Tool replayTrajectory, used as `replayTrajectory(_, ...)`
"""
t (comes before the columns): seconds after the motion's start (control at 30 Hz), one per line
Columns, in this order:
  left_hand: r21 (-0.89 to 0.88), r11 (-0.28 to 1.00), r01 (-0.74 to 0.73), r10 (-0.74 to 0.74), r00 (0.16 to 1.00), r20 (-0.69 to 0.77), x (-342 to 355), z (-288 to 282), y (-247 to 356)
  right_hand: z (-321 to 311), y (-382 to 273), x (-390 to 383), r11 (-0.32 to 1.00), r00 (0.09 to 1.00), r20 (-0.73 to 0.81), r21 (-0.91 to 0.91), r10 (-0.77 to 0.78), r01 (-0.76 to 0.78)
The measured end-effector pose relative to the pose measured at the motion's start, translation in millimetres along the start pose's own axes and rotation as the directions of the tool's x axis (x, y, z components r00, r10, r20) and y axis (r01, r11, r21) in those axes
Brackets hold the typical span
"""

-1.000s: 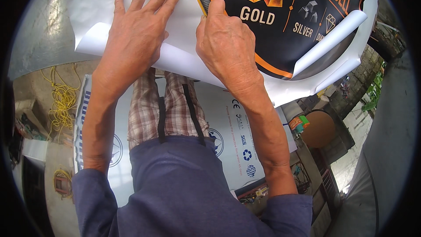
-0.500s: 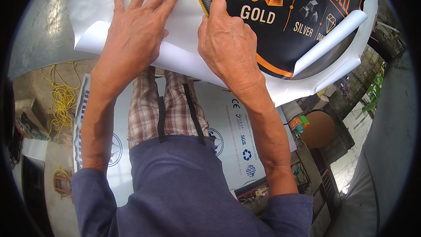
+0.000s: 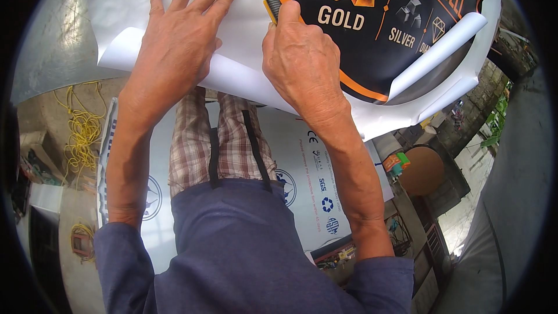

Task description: Applying a large circular vinyl sticker to a metal sign base using a squeegee and utility knife.

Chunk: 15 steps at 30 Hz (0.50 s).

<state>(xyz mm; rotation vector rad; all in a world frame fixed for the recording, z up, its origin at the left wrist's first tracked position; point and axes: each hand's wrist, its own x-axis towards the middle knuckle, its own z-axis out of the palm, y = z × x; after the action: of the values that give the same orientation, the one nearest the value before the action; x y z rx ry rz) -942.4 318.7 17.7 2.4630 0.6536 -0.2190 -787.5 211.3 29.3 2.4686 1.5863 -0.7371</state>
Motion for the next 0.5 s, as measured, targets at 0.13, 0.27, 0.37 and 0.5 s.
replayTrajectory(0.13, -0.032, 0.999, -0.009, 0.009, 1.000, -0.007, 1, 1, -2, 0, 0, -1, 1.000, 1.000, 0.013, -0.012, 0.011, -0.011)
replayTrajectory(0.27, -0.012, 0.999, 0.032, -0.032, 0.999, 0.017, 2, -2, 5, 0, 2, -3, 1.000, 1.000, 0.010, -0.025, 0.008, -0.008)
replayTrajectory(0.37, 0.012, 0.999, 0.032, -0.032, 0.999, -0.008, 2, 16, -4, 2, 1, -1, 1.000, 1.000, -0.011, -0.022, -0.014, 0.014)
replayTrajectory(0.5, 0.167, 0.986, -0.022, 0.034, 0.997, -0.072, 4, 19, -9, 1, 3, -3, 1.000, 1.000, -0.008, -0.017, -0.001, 0.001)
